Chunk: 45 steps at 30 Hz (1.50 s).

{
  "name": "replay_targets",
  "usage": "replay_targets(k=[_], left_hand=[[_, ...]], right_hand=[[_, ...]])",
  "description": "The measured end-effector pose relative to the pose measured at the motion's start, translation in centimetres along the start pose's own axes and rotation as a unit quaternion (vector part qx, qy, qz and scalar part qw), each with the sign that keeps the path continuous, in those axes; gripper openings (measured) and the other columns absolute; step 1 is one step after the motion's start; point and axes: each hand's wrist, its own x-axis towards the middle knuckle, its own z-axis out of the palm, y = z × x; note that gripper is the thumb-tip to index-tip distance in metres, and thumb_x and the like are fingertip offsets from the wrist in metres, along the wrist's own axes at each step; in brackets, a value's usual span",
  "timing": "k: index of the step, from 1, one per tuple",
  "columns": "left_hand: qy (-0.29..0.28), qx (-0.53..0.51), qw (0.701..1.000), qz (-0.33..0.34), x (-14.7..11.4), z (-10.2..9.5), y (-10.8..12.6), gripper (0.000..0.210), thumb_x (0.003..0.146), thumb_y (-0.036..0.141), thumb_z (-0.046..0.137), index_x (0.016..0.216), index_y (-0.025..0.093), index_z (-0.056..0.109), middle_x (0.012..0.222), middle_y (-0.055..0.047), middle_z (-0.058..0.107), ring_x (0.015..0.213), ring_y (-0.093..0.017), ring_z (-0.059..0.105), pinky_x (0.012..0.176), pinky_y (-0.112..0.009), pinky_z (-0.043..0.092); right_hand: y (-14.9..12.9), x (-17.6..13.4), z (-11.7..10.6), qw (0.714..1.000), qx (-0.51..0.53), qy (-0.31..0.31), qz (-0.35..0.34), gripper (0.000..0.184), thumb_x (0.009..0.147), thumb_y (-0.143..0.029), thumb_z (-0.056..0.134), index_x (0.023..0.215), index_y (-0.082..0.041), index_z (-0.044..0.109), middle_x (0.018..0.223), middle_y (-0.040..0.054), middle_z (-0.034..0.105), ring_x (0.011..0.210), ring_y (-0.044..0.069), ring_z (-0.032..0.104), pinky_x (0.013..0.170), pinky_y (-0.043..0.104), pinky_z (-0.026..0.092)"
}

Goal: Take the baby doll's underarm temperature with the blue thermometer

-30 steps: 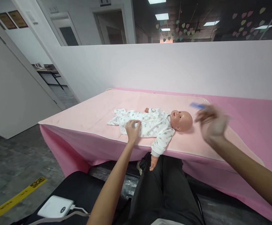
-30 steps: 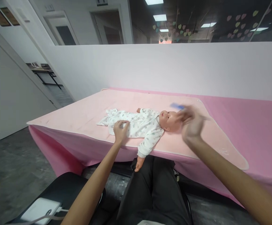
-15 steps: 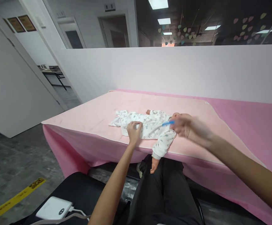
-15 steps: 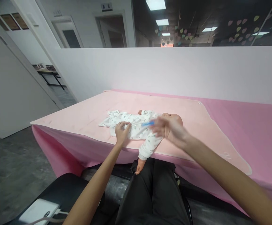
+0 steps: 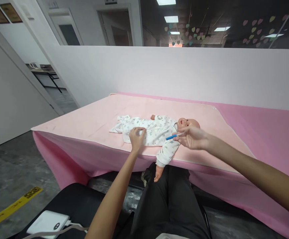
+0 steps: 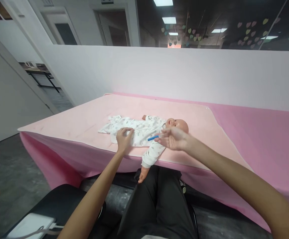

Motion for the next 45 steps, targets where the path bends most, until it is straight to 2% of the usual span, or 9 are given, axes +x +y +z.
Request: replay_targets(k=[6, 9, 14, 21, 26, 31, 34, 40, 45], left_hand=[[-0.002, -0.003, 1.000, 0.003, -0.1, -0.2, 0.2, 0.011, 0.076, 0.031, 0.055, 0.069, 0.024, 0.062, 0.080, -0.001, 0.063, 0.086, -0.020, 0.054, 0.083, -0.035, 0.039], [-0.007, -0.004, 1.000, -0.001, -0.1, -0.2, 0.3, 0.012, 0.076, 0.032, 0.055, 0.070, 0.024, 0.062, 0.081, -0.001, 0.063, 0.086, -0.020, 0.054, 0.083, -0.036, 0.039], [-0.006, 0.012, 1.000, 0.003, 0.0, -0.1, 0.2, 0.012, 0.076, 0.032, 0.055, 0.070, 0.024, 0.061, 0.080, -0.001, 0.062, 0.086, -0.020, 0.054, 0.083, -0.035, 0.039], [0.021, 0.095, 0.986, 0.132, -1.1, 0.3, 1.4, 0.014, 0.080, 0.023, 0.049, 0.081, 0.023, 0.063, 0.090, -0.007, 0.061, 0.093, -0.023, 0.052, 0.088, -0.040, 0.032], [-0.144, 0.089, 0.938, 0.301, -0.8, 3.0, 5.2, 0.019, 0.083, 0.023, 0.046, 0.091, 0.025, 0.063, 0.096, -0.005, 0.063, 0.096, -0.021, 0.053, 0.090, -0.038, 0.032], [-0.120, 0.095, 0.943, 0.295, -0.7, 6.8, 7.5, 0.025, 0.085, 0.026, 0.044, 0.104, 0.021, 0.059, 0.106, -0.008, 0.060, 0.101, -0.023, 0.050, 0.088, -0.039, 0.032], [-0.118, 0.108, 0.938, 0.307, -1.3, 7.7, 7.0, 0.021, 0.086, 0.027, 0.043, 0.095, 0.022, 0.061, 0.101, -0.007, 0.062, 0.097, -0.022, 0.052, 0.086, -0.039, 0.032], [-0.070, 0.092, 0.926, 0.359, -1.9, 7.6, 6.0, 0.018, 0.086, 0.024, 0.046, 0.091, 0.021, 0.062, 0.096, -0.005, 0.064, 0.092, -0.019, 0.053, 0.083, -0.035, 0.033], [-0.041, 0.095, 0.926, 0.364, -1.9, 7.5, 6.3, 0.018, 0.086, 0.019, 0.045, 0.091, 0.021, 0.062, 0.092, -0.005, 0.065, 0.087, -0.018, 0.054, 0.080, -0.034, 0.034]], right_hand=[[2.1, -0.6, -0.6, 0.999, 0.021, -0.020, 0.017, 0.019, 0.082, -0.022, 0.046, 0.075, -0.015, 0.061, 0.056, 0.0010, 0.064, 0.046, 0.010, 0.058, 0.045, 0.020, 0.048], [2.5, -0.6, -1.0, 0.986, -0.029, -0.080, 0.143, 0.012, 0.077, -0.015, 0.051, 0.073, -0.012, 0.062, 0.057, 0.0041, 0.065, 0.047, 0.011, 0.059, 0.045, 0.021, 0.049], [2.5, -0.1, -2.0, 0.998, 0.002, -0.001, -0.065, 0.015, 0.079, -0.027, 0.054, 0.078, -0.016, 0.064, 0.061, 0.0015, 0.066, 0.048, 0.010, 0.059, 0.043, 0.018, 0.048], [8.9, -0.8, -6.5, 0.981, -0.189, -0.005, 0.047, 0.014, 0.068, -0.029, 0.070, 0.067, -0.017, 0.062, 0.053, 0.0029, 0.063, 0.037, 0.010, 0.053, 0.031, 0.020, 0.043], [11.1, -0.9, -9.7, 0.981, -0.182, 0.016, 0.066, 0.030, 0.064, -0.033, 0.073, 0.064, -0.020, 0.047, 0.050, -0.0015, 0.059, 0.039, 0.012, 0.055, 0.032, 0.021, 0.043], [11.2, -0.7, -11.8, 0.966, -0.252, 0.025, 0.056, 0.023, 0.068, -0.036, 0.067, 0.070, -0.018, 0.054, 0.056, -0.0001, 0.061, 0.043, 0.011, 0.053, 0.043, 0.024, 0.045], [11.1, -0.9, -13.6, 0.913, -0.405, 0.040, -0.036, 0.019, 0.073, -0.038, 0.063, 0.072, -0.019, 0.062, 0.069, 0.0041, 0.065, 0.057, 0.015, 0.058, 0.057, 0.030, 0.048], [13.0, -1.1, -16.8, 0.711, -0.638, 0.049, -0.292, 0.020, 0.079, -0.032, 0.054, 0.070, -0.019, 0.066, 0.081, 0.0070, 0.067, 0.082, 0.023, 0.059, 0.074, 0.039, 0.047], [13.9, 0.5, -11.7, 0.656, -0.604, 0.060, -0.448, 0.016, 0.083, -0.018, 0.048, 0.088, -0.018, 0.064, 0.086, 0.0070, 0.066, 0.085, 0.020, 0.058, 0.080, 0.037, 0.047]])
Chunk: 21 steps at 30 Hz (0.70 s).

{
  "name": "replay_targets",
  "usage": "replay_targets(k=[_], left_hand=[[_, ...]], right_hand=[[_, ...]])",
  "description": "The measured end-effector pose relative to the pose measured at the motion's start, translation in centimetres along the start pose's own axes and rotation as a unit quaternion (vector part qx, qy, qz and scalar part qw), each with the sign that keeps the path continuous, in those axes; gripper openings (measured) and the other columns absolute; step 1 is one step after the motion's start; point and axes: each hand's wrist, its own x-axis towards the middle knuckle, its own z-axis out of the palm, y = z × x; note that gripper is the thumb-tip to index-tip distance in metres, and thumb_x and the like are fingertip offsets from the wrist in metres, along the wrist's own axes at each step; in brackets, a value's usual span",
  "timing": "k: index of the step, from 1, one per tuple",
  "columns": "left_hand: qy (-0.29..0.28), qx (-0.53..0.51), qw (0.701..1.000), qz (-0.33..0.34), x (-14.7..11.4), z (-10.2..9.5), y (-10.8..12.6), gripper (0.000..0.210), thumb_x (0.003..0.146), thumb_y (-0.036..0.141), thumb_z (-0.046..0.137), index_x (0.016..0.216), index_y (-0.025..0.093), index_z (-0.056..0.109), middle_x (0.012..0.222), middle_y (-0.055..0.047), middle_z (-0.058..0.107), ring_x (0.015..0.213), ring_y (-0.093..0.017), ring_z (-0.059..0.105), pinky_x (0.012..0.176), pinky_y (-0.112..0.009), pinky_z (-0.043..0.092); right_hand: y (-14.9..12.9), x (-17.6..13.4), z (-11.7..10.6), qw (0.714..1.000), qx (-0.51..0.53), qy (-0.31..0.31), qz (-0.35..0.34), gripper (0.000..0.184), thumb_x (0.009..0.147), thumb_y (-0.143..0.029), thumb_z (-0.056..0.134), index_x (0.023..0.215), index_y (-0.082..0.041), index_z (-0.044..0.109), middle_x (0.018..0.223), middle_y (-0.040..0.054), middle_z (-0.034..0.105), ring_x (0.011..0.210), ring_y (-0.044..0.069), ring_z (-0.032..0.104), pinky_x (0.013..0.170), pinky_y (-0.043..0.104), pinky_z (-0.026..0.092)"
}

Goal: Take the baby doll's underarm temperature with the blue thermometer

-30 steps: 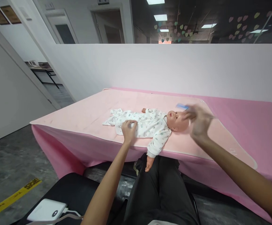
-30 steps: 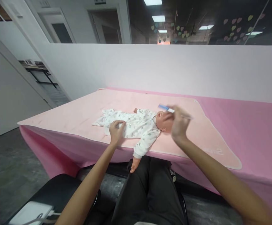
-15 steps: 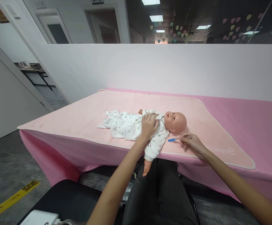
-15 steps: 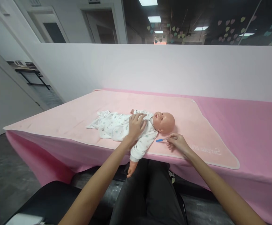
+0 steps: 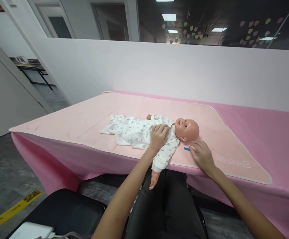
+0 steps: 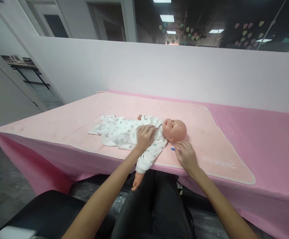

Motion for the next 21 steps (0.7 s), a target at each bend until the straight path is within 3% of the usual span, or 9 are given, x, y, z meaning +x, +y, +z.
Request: replay_targets(k=[5, 9, 13, 21], left_hand=[[0.013, -0.001, 0.999, -0.037, -0.3, 0.1, -0.2, 0.016, 0.086, 0.019, 0.046, 0.092, 0.019, 0.061, 0.090, -0.006, 0.064, 0.084, -0.019, 0.053, 0.077, -0.033, 0.035], [0.022, 0.003, 0.995, -0.100, -0.5, 0.4, -0.5, 0.013, 0.085, 0.021, 0.048, 0.086, 0.018, 0.061, 0.087, -0.006, 0.063, 0.084, -0.019, 0.052, 0.075, -0.033, 0.035], [0.010, 0.003, 0.996, -0.087, -0.3, 0.5, -0.4, 0.016, 0.087, 0.022, 0.045, 0.086, 0.021, 0.062, 0.085, -0.005, 0.064, 0.081, -0.018, 0.052, 0.075, -0.033, 0.034], [0.060, -0.025, 0.994, -0.091, -0.2, 0.3, 0.0, 0.014, 0.088, 0.022, 0.043, 0.085, 0.019, 0.057, 0.078, -0.003, 0.065, 0.078, -0.017, 0.054, 0.075, -0.032, 0.035]], right_hand=[[-4.8, 6.1, 6.9, 0.990, 0.100, 0.086, -0.046, 0.035, 0.079, -0.005, 0.036, 0.104, -0.016, 0.058, 0.100, 0.0092, 0.062, 0.096, 0.018, 0.056, 0.087, 0.035, 0.048], [-5.3, 7.4, 10.9, 0.985, 0.083, 0.150, -0.030, 0.036, 0.077, -0.004, 0.035, 0.102, -0.015, 0.058, 0.097, 0.0108, 0.059, 0.095, 0.020, 0.055, 0.086, 0.036, 0.048], [-4.6, 6.8, 11.2, 0.984, 0.104, 0.146, 0.020, 0.034, 0.079, -0.006, 0.037, 0.107, -0.015, 0.054, 0.102, 0.0115, 0.057, 0.099, 0.019, 0.053, 0.088, 0.036, 0.047], [-4.4, 7.0, 11.2, 0.984, 0.125, 0.115, 0.058, 0.027, 0.086, -0.014, 0.037, 0.104, -0.018, 0.057, 0.095, 0.0081, 0.063, 0.088, 0.018, 0.057, 0.082, 0.035, 0.049]])
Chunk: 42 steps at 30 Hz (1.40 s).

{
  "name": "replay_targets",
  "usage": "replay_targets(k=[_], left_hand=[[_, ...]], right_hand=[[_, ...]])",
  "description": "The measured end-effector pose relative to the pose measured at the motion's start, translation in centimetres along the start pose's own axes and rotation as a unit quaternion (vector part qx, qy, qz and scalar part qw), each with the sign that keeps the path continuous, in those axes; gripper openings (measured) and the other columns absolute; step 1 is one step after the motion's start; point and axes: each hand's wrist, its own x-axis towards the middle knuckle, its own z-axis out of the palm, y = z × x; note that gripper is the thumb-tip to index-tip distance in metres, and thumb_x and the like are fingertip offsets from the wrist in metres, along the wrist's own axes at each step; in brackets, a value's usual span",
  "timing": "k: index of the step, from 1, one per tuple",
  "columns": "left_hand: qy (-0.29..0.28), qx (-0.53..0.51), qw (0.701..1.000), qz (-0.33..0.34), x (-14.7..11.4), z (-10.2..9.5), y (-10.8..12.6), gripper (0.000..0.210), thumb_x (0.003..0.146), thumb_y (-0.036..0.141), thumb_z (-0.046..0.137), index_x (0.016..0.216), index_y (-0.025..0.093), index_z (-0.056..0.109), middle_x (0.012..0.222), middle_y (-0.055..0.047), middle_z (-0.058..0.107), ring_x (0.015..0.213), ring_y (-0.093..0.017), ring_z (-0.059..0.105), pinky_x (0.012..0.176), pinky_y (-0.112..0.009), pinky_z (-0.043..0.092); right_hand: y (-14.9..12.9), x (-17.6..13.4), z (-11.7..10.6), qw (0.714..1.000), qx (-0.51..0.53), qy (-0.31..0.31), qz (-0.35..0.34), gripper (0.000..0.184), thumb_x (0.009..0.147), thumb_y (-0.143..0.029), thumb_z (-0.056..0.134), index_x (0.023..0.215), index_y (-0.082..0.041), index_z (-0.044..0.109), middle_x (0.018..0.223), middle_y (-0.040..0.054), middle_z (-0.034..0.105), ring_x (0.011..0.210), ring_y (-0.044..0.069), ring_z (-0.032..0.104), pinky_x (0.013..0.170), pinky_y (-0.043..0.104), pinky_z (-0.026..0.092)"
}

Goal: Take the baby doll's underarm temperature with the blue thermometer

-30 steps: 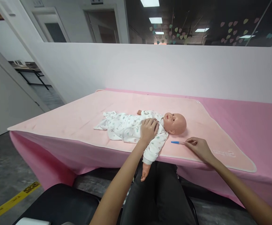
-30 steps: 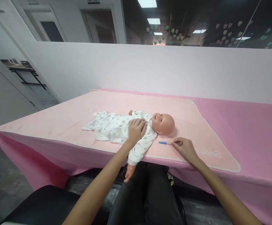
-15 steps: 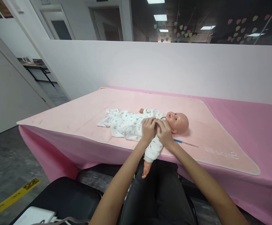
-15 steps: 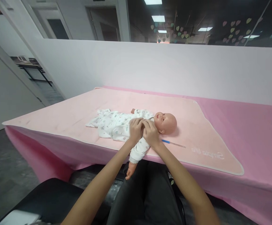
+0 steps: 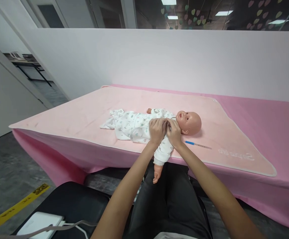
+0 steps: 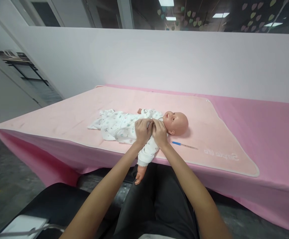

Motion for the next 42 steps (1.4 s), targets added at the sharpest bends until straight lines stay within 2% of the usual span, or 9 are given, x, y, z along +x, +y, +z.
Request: replay_targets(k=[10, 17, 25, 28, 32, 42], left_hand=[[0.031, -0.017, 0.999, -0.020, -0.08, -0.08, 0.17, 0.004, 0.084, 0.022, 0.050, 0.085, 0.020, 0.053, 0.077, -0.003, 0.064, 0.077, -0.018, 0.054, 0.074, -0.033, 0.036], [0.007, -0.024, 0.999, -0.041, -0.16, -0.21, 0.27, 0.008, 0.085, 0.025, 0.048, 0.084, 0.019, 0.053, 0.077, -0.004, 0.063, 0.076, -0.018, 0.053, 0.075, -0.034, 0.035], [-0.008, -0.008, 0.999, -0.043, -0.15, -0.37, 0.38, 0.007, 0.084, 0.025, 0.048, 0.082, 0.020, 0.053, 0.076, -0.004, 0.064, 0.073, -0.019, 0.051, 0.072, -0.035, 0.033], [-0.012, -0.005, 0.999, -0.044, -0.17, -0.35, 0.39, 0.003, 0.081, 0.020, 0.050, 0.081, 0.020, 0.053, 0.075, -0.003, 0.064, 0.073, -0.019, 0.051, 0.072, -0.035, 0.033], [-0.014, -0.009, 0.998, -0.053, -0.19, -0.29, 0.42, 0.009, 0.076, 0.012, 0.049, 0.078, 0.021, 0.051, 0.072, -0.002, 0.063, 0.071, -0.019, 0.050, 0.072, -0.035, 0.033], [-0.025, -0.005, 0.998, -0.053, -0.22, -0.45, 0.38, 0.011, 0.069, 0.013, 0.052, 0.070, 0.022, 0.047, 0.065, -0.001, 0.060, 0.067, -0.019, 0.048, 0.070, -0.036, 0.032]], right_hand=[[0.35, -0.28, 0.17, 0.999, -0.042, -0.001, -0.009, 0.032, 0.091, -0.022, 0.031, 0.109, -0.016, 0.057, 0.093, 0.0095, 0.065, 0.085, 0.019, 0.057, 0.083, 0.037, 0.047], [0.34, -0.34, 0.25, 0.999, -0.046, -0.003, 0.014, 0.035, 0.092, -0.025, 0.029, 0.112, -0.014, 0.055, 0.096, 0.0111, 0.064, 0.085, 0.020, 0.058, 0.083, 0.037, 0.048], [0.26, -0.37, 0.42, 0.998, -0.035, 0.005, 0.046, 0.033, 0.092, -0.028, 0.031, 0.114, -0.014, 0.051, 0.087, 0.0106, 0.062, 0.083, 0.020, 0.058, 0.078, 0.036, 0.049], [0.19, -0.38, 0.38, 0.998, -0.030, -0.005, 0.053, 0.033, 0.092, -0.027, 0.031, 0.115, -0.014, 0.050, 0.087, 0.0107, 0.062, 0.083, 0.020, 0.057, 0.078, 0.036, 0.049], [0.12, -0.47, 0.28, 0.998, -0.025, -0.013, 0.061, 0.032, 0.091, -0.026, 0.032, 0.116, -0.014, 0.048, 0.086, 0.0101, 0.061, 0.080, 0.019, 0.057, 0.075, 0.034, 0.049], [0.14, -0.57, 0.22, 0.998, -0.024, -0.007, 0.063, 0.027, 0.090, -0.023, 0.032, 0.108, -0.015, 0.051, 0.085, 0.0092, 0.060, 0.079, 0.019, 0.056, 0.073, 0.033, 0.048]])
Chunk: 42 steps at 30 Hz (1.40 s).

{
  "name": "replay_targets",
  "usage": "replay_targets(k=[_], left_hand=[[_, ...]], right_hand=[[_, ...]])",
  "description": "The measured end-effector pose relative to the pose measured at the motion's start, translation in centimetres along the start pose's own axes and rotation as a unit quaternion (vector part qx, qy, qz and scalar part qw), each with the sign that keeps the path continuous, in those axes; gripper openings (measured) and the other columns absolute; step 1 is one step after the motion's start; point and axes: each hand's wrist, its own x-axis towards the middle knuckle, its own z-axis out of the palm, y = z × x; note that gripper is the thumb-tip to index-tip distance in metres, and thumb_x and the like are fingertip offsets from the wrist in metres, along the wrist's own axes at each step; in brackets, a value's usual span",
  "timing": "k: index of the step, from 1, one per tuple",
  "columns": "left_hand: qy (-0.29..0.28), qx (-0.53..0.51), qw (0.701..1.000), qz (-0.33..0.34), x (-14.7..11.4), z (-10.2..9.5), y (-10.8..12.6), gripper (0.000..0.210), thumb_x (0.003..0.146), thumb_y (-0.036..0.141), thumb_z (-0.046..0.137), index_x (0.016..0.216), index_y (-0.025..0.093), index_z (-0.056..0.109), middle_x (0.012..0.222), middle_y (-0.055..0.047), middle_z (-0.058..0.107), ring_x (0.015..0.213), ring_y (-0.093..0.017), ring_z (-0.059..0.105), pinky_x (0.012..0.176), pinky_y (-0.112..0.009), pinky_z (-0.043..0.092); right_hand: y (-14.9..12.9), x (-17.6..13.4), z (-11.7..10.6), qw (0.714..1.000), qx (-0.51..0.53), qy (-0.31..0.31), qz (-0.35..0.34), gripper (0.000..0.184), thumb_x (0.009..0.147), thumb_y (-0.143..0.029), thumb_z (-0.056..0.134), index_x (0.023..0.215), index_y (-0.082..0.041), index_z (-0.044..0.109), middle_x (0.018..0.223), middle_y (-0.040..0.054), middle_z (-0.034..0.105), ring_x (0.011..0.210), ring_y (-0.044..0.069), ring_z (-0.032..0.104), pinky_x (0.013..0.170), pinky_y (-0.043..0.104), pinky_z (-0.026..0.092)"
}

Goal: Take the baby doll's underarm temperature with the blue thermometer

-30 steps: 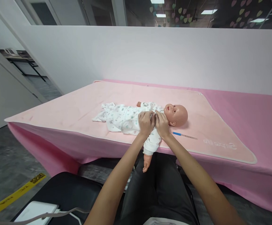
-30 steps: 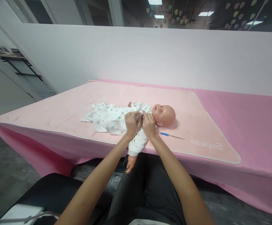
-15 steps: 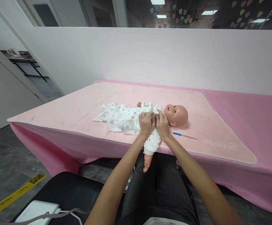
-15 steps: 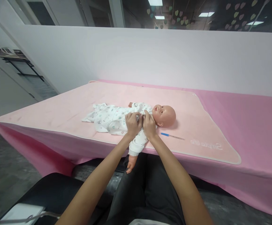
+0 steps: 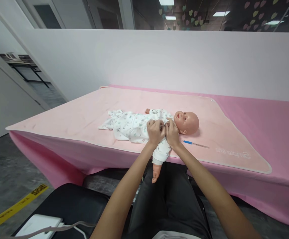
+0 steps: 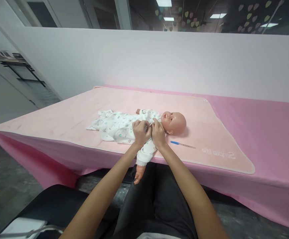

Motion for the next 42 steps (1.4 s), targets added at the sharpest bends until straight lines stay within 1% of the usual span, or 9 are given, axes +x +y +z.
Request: replay_targets(k=[6, 13, 16, 22, 27, 30, 33, 38, 42], left_hand=[[0.040, 0.003, 0.999, -0.014, 0.0, -0.4, 0.2, 0.009, 0.069, 0.015, 0.052, 0.073, 0.022, 0.049, 0.070, -0.002, 0.061, 0.071, -0.020, 0.049, 0.073, -0.037, 0.033], [0.107, 0.020, 0.985, -0.132, -0.5, -2.7, -1.6, 0.020, 0.070, 0.009, 0.044, 0.078, 0.022, 0.057, 0.079, -0.005, 0.059, 0.084, -0.023, 0.048, 0.076, -0.037, 0.034], [0.086, 0.016, 0.985, -0.148, -0.7, -3.4, -2.1, 0.022, 0.073, 0.011, 0.045, 0.081, 0.023, 0.062, 0.087, -0.005, 0.060, 0.088, -0.023, 0.047, 0.079, -0.038, 0.033], [-0.002, 0.018, 0.996, -0.088, -0.8, -3.4, -1.2, 0.015, 0.077, 0.019, 0.052, 0.083, 0.025, 0.065, 0.099, -0.005, 0.060, 0.095, -0.024, 0.047, 0.084, -0.040, 0.030], [-0.011, 0.020, 0.996, -0.084, -0.8, -3.3, -0.8, 0.010, 0.076, 0.020, 0.054, 0.081, 0.022, 0.062, 0.100, -0.006, 0.059, 0.097, -0.025, 0.047, 0.085, -0.040, 0.030], [-0.001, 0.013, 0.996, -0.086, -0.7, -3.3, -0.8, 0.008, 0.075, 0.018, 0.055, 0.079, 0.022, 0.061, 0.099, -0.006, 0.058, 0.096, -0.024, 0.047, 0.083, -0.039, 0.031], [0.002, 0.004, 0.996, -0.088, -0.7, -3.4, -0.9, 0.006, 0.076, 0.018, 0.055, 0.077, 0.022, 0.060, 0.097, -0.006, 0.059, 0.094, -0.023, 0.048, 0.082, -0.038, 0.033], [0.004, -0.030, 0.993, -0.113, -0.8, -3.3, -1.0, 0.009, 0.083, 0.023, 0.050, 0.081, 0.022, 0.058, 0.081, -0.001, 0.064, 0.083, -0.019, 0.053, 0.080, -0.035, 0.034], [-0.002, -0.037, 0.991, -0.126, -0.9, -3.1, -1.3, 0.017, 0.088, 0.027, 0.045, 0.084, 0.022, 0.060, 0.082, -0.001, 0.066, 0.082, -0.018, 0.053, 0.079, -0.035, 0.034]], right_hand=[[0.0, 0.0, 0.0, 1.000, 0.002, 0.027, -0.010, 0.018, 0.089, -0.022, 0.034, 0.087, -0.018, 0.051, 0.075, 0.0069, 0.059, 0.072, 0.018, 0.056, 0.068, 0.031, 0.047], [0.2, -0.1, 0.2, 0.998, 0.025, 0.057, 0.004, 0.018, 0.088, -0.019, 0.031, 0.094, -0.018, 0.048, 0.082, 0.0089, 0.061, 0.078, 0.019, 0.059, 0.070, 0.031, 0.049], [-0.1, 0.0, 0.0, 0.997, 0.043, 0.067, 0.008, 0.019, 0.087, -0.016, 0.032, 0.098, -0.018, 0.048, 0.089, 0.0098, 0.062, 0.085, 0.018, 0.060, 0.075, 0.031, 0.050], [-0.8, 0.2, -0.5, 0.994, 0.047, 0.095, 0.003, 0.019, 0.085, -0.014, 0.032, 0.096, -0.016, 0.048, 0.108, 0.0151, 0.054, 0.102, 0.020, 0.053, 0.085, 0.038, 0.047], [-0.6, 0.0, -0.9, 0.994, -0.016, 0.085, -0.073, 0.023, 0.080, -0.010, 0.034, 0.097, -0.015, 0.050, 0.115, 0.0155, 0.049, 0.107, 0.023, 0.050, 0.087, 0.040, 0.046], [-0.6, 0.5, -0.8, 0.984, -0.064, 0.068, -0.151, 0.025, 0.077, -0.009, 0.038, 0.096, -0.017, 0.053, 0.112, 0.0132, 0.053, 0.103, 0.024, 0.052, 0.087, 0.041, 0.045], [-1.2, 1.4, -0.2, 0.978, -0.041, 0.032, -0.202, 0.027, 0.075, -0.008, 0.039, 0.094, -0.017, 0.054, 0.102, 0.0112, 0.059, 0.096, 0.023, 0.054, 0.085, 0.040, 0.044], [-2.4, 1.8, 0.7, 0.987, 0.033, -0.034, -0.153, 0.021, 0.079, -0.012, 0.037, 0.086, -0.018, 0.056, 0.078, 0.0064, 0.061, 0.075, 0.019, 0.055, 0.072, 0.033, 0.046], [-2.5, 1.3, 0.4, 0.988, 0.043, -0.052, -0.142, 0.016, 0.080, -0.017, 0.043, 0.087, -0.018, 0.057, 0.080, 0.0065, 0.063, 0.077, 0.019, 0.055, 0.073, 0.033, 0.045]])
